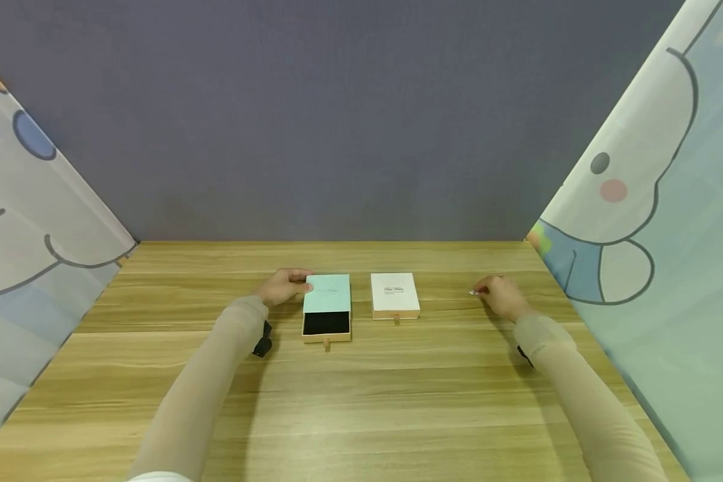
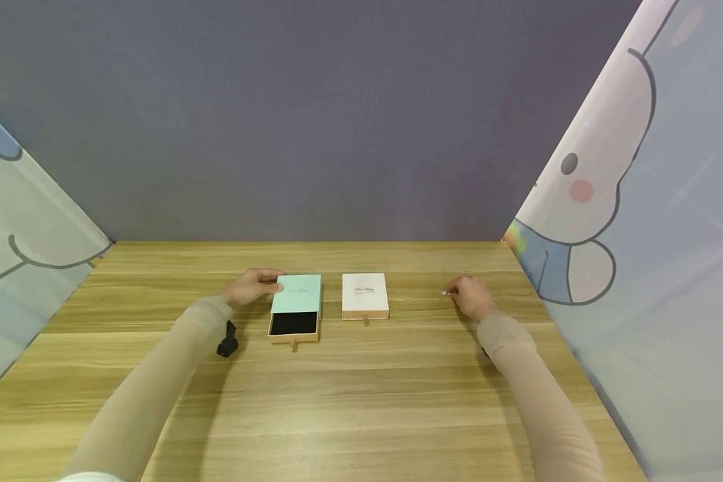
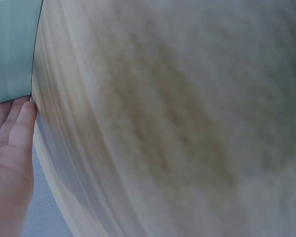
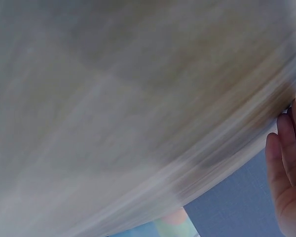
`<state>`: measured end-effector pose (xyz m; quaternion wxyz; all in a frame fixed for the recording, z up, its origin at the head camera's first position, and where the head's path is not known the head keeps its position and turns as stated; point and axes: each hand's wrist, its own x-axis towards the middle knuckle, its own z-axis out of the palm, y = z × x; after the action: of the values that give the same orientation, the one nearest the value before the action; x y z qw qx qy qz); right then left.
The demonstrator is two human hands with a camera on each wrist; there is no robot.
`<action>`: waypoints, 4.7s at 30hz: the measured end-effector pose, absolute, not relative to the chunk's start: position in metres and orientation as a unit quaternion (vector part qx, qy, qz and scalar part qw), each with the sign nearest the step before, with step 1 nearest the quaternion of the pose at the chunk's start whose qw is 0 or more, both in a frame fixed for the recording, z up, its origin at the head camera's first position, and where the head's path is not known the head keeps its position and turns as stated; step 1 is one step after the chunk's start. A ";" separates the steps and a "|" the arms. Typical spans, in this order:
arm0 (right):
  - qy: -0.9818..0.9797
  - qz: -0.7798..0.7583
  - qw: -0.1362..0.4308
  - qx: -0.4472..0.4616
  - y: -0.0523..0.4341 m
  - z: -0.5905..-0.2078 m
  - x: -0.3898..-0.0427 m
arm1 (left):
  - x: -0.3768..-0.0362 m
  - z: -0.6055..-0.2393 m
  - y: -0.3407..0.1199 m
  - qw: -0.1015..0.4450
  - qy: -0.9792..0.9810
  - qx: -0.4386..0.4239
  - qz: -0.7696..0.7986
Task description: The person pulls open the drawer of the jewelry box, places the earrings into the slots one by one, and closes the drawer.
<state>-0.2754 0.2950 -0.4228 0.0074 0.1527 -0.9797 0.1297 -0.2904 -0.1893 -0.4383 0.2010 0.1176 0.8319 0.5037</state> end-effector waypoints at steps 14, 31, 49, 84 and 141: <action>-0.978 0.133 0.028 0.161 0.297 -0.423 -0.276 | -0.292 -0.440 -0.189 0.198 0.839 0.113 0.494; -0.978 0.162 0.018 0.127 0.296 -0.419 -0.280 | -0.293 -0.442 -0.186 0.192 0.839 0.121 0.495; -0.964 0.240 0.051 0.098 0.266 -0.394 -0.274 | -0.295 -0.437 -0.189 0.193 0.835 0.119 0.501; -0.930 0.311 0.014 0.197 0.168 -0.377 -0.252 | -0.295 -0.436 -0.184 0.195 0.839 0.141 0.489; -0.894 0.369 -0.098 0.233 0.036 -0.401 -0.238 | -0.303 -0.438 -0.183 0.206 0.832 0.118 0.501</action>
<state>-0.2384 0.0363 -0.4010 -0.0979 0.2327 -0.8943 0.3694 -0.3030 -0.1826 -0.4381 0.2058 0.1183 0.8325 0.5006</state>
